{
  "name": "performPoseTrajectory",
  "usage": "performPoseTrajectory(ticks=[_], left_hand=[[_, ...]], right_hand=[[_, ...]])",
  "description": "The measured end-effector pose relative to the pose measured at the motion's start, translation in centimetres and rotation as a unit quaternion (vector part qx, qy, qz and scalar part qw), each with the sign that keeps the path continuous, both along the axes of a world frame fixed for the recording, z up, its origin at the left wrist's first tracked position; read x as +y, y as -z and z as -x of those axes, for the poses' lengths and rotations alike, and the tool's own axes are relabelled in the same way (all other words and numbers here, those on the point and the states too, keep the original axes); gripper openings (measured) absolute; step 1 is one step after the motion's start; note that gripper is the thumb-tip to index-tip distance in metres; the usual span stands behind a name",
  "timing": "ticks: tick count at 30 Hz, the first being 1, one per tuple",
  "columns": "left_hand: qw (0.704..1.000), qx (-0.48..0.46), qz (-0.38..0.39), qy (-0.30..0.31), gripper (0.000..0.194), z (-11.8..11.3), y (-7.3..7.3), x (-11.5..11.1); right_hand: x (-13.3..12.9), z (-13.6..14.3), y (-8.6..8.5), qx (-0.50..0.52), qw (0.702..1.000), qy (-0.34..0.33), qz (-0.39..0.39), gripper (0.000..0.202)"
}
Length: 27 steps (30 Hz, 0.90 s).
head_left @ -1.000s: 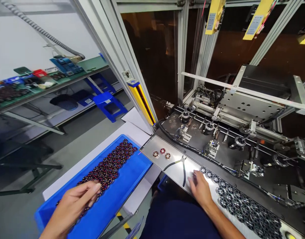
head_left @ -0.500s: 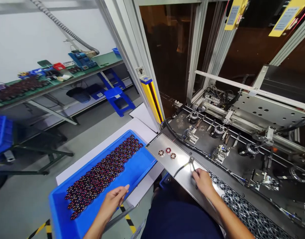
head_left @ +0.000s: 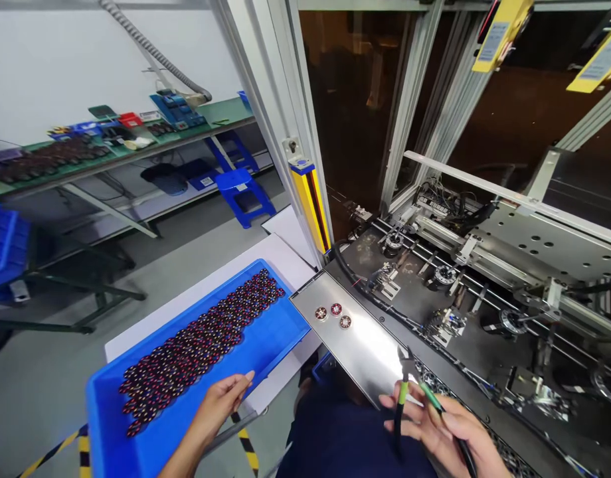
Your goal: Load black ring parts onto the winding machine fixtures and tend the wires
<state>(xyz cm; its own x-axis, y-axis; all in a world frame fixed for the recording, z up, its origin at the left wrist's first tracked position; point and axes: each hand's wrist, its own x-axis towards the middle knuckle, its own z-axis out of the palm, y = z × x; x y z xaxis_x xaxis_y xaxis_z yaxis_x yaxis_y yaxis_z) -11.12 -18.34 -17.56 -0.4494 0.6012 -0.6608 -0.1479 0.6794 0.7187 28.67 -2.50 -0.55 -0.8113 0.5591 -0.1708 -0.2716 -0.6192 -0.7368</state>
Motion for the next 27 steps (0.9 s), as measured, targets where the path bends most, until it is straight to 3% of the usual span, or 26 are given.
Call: performPoseTrajectory(ticks=[2,4,5,7,8,10,12,17,27], left_hand=[[1.0,-0.007,0.001,-0.003,0.07,-0.1,0.2,-0.1],[1.0,-0.018,-0.001,-0.004,0.069,-0.1,0.4,-0.4],[1.0,-0.021,-0.003,-0.003,0.068,-0.1,0.4,-0.6],[1.0,-0.03,-0.008,0.0,0.066,0.0,0.2,-0.8],[0.999,-0.032,-0.009,-0.001,0.065,0.1,0.1,-0.8],[0.999,-0.032,-0.003,-0.014,0.066,0.2,-0.3,-0.7],[0.999,-0.024,0.003,-0.026,0.068,0.2,-0.7,-0.5],[1.0,-0.013,0.017,-0.023,0.068,0.4,-0.9,-0.5],[0.999,-0.035,0.036,-0.019,0.072,0.4,-1.5,0.2]], right_hand=[[2.5,0.9,-1.5,-0.026,0.999,-0.029,-0.008,0.041],[7.1,1.2,-4.1,-0.143,0.986,-0.046,-0.075,0.047],[9.9,1.3,-5.4,-0.228,0.963,-0.059,-0.135,0.05],[16.0,2.0,-7.3,-0.423,0.871,-0.086,-0.235,0.05],[18.8,2.7,-7.7,-0.504,0.82,-0.105,-0.249,0.049],[23.5,4.5,-7.4,-0.556,0.793,-0.108,-0.224,0.041],[26.5,6.6,-5.9,-0.587,0.779,-0.103,-0.196,0.032],[28.8,9.4,-2.4,-0.61,0.768,-0.116,-0.157,0.031],[29.8,10.9,-0.6,-0.616,0.752,-0.145,-0.184,0.033]])
